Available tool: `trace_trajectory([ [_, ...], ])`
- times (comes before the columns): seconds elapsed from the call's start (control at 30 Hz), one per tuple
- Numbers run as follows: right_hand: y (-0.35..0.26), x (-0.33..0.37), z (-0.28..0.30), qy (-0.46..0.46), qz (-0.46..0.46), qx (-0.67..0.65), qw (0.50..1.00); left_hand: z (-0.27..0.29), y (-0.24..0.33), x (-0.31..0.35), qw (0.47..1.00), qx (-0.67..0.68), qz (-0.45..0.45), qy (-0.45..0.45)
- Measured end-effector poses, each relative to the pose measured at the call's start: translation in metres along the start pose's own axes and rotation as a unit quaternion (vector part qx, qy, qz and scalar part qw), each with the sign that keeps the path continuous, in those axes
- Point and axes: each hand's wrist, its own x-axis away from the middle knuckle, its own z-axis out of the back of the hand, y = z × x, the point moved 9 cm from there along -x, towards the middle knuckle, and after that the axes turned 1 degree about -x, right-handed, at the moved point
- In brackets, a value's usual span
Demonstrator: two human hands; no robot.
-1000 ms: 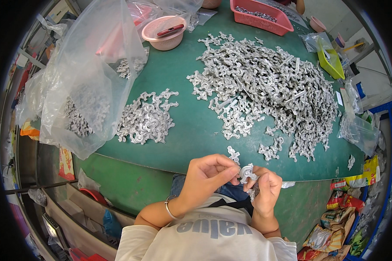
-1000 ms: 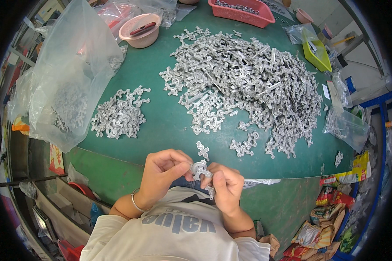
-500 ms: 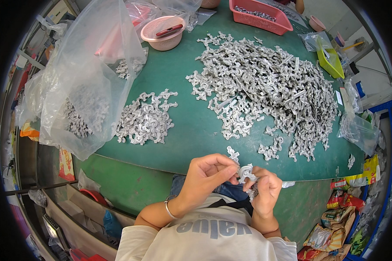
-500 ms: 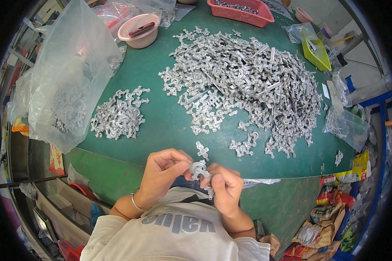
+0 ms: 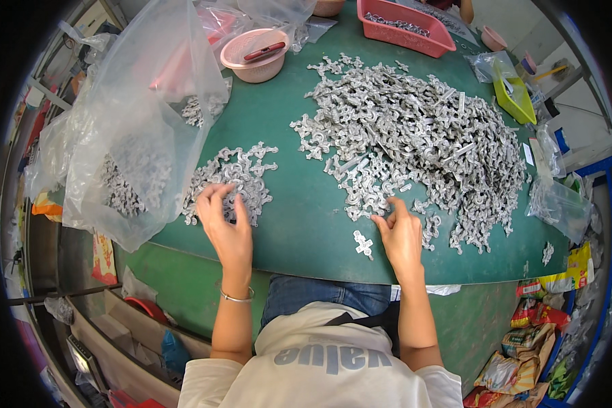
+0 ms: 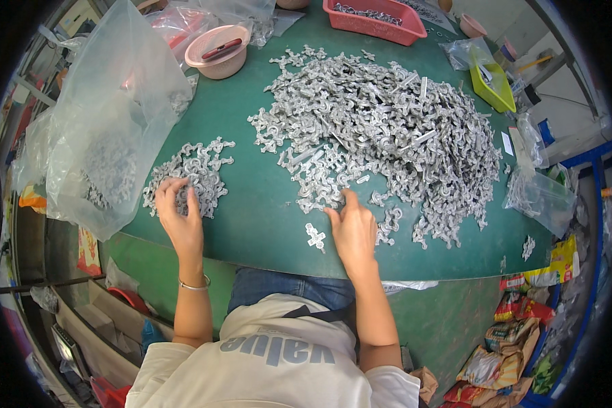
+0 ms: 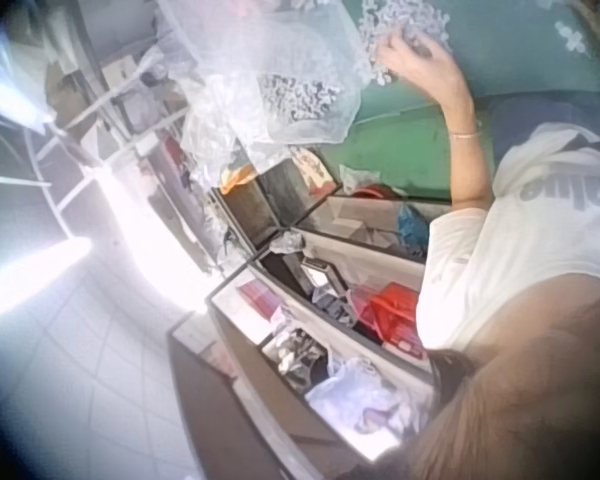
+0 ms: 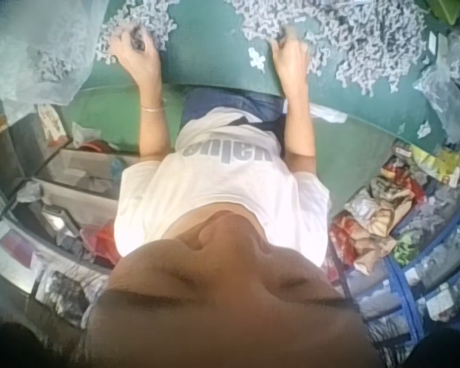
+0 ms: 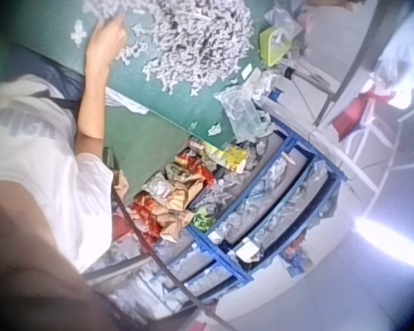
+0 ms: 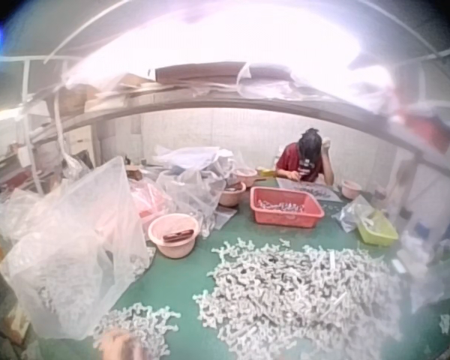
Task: The person joins small metal components together by hand on a green work surface.
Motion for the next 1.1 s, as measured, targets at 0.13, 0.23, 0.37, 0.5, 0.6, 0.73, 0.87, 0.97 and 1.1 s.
trace_trajectory([
  [0.13,-0.006,-0.004,0.007,0.021,0.052,0.052,0.997,-0.006,0.017,0.007,0.998,0.048,0.008,-0.037],
  [0.23,-0.004,-0.002,0.014,0.046,0.066,0.009,0.997,-0.008,0.03,0.012,0.994,0.09,-0.003,-0.057],
  [0.37,0.008,0.004,0.024,0.06,0.002,-0.116,0.991,-0.015,0.052,0.019,0.981,0.158,-0.007,-0.109],
  [0.5,0.008,0.008,0.023,0.083,0.039,-0.076,0.993,-0.03,0.075,0.032,0.962,0.216,-0.023,-0.167],
  [0.6,0.002,0.009,0.029,0.116,0.084,-0.031,0.989,-0.036,0.082,0.038,0.95,0.236,-0.02,-0.203],
  [0.73,-0.007,0.021,0.036,0.035,0.019,-0.215,0.976,-0.046,0.095,0.046,0.898,0.328,0.04,-0.291],
  [0.87,-0.01,0.039,0.023,-0.04,-0.094,-0.457,0.883,-0.052,0.116,0.061,0.825,0.438,0.079,-0.349],
  [0.97,-0.024,0.05,0.018,-0.097,-0.095,-0.524,0.841,-0.046,0.12,0.065,0.823,0.459,0.049,-0.331],
  [1.1,-0.032,0.057,0.032,-0.073,-0.059,-0.509,0.856,-0.042,0.123,0.064,0.799,0.491,0.08,-0.337],
])
